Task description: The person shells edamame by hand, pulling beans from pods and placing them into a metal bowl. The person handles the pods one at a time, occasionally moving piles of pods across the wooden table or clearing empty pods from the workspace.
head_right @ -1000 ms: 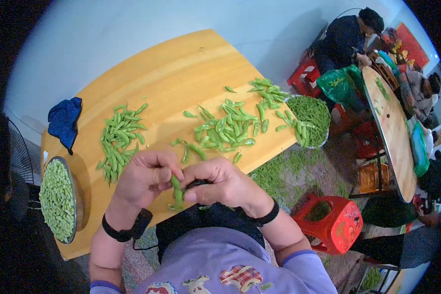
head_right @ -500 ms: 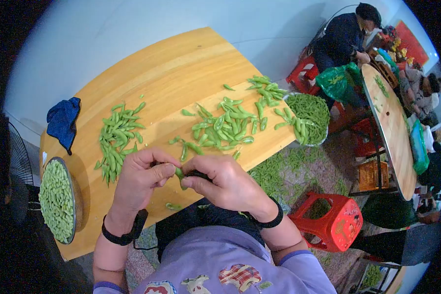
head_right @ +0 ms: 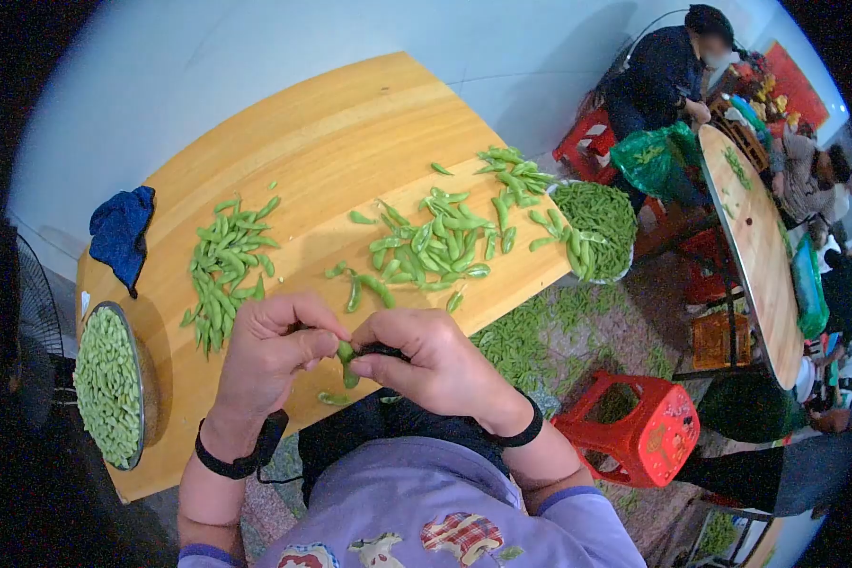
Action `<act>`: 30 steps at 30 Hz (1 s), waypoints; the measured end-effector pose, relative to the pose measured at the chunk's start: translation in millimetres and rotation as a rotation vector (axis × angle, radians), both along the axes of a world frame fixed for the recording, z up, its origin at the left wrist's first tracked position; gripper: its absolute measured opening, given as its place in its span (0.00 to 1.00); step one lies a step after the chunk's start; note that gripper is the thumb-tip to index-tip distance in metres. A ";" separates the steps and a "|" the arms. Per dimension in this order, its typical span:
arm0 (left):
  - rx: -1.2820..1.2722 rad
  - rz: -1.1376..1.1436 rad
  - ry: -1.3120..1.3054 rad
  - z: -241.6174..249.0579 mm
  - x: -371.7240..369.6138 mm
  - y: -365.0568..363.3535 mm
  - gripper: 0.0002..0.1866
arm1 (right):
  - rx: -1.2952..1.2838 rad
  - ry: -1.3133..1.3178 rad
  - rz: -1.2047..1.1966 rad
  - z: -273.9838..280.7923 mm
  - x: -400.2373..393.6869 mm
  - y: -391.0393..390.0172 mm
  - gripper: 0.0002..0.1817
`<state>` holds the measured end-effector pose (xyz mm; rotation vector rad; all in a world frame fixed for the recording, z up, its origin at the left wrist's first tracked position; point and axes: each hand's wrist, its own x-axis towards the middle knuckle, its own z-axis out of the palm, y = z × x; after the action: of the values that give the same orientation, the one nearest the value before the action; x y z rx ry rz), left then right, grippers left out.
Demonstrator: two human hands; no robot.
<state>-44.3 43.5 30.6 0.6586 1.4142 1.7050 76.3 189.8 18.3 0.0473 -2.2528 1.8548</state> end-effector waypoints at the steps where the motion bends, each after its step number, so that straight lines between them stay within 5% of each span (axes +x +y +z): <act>1: 0.033 -0.032 -0.004 -2.0 -0.6 -1.0 0.04 | -0.170 -0.036 0.047 -2.2 0.0 -0.4 0.08; 2: 0.029 -0.032 -0.006 -5.6 -0.6 -1.2 0.04 | -0.174 -0.038 0.047 0.5 0.7 1.3 0.08; 4: 0.242 -0.136 -0.040 -16.5 -0.5 0.2 0.03 | -0.674 -0.412 0.252 10.4 1.7 8.0 0.07; 8: 0.420 -0.203 -0.031 -29.6 -5.8 2.7 0.06 | -0.918 -0.431 0.351 -0.3 -3.9 7.2 0.05; 11: 0.091 -0.118 -0.305 -20.4 -6.0 -1.2 0.08 | 0.086 -0.018 -0.130 3.7 -5.1 -6.0 0.06; 14: 0.036 -0.012 -0.135 -17.4 3.9 4.1 0.06 | 0.375 0.037 -0.247 7.7 -2.5 -15.2 0.07; 19: -0.199 -0.051 0.166 -13.3 5.3 0.5 0.09 | 0.012 -0.174 -0.172 9.0 -0.8 -8.2 0.05; 24: -0.185 -0.088 0.106 -15.7 4.7 -1.2 0.05 | -0.393 -0.395 -0.110 9.6 -0.6 -1.8 0.05; 25: -0.152 -0.083 0.145 -19.7 4.5 -1.0 0.02 | -0.391 -0.395 -0.110 4.2 -2.6 -5.1 0.05; 27: -0.128 -0.024 0.270 -32.9 4.8 4.4 0.02 | 0.076 -0.098 -0.261 -8.4 -6.2 -16.3 0.05; 30: -0.090 0.024 0.296 -30.8 9.7 8.3 0.05 | 0.216 -0.005 -0.307 -3.3 -5.0 -21.5 0.05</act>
<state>-34.6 51.8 -0.3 0.8740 1.6982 1.5986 71.3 168.3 15.0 -0.2533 -2.3013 1.4553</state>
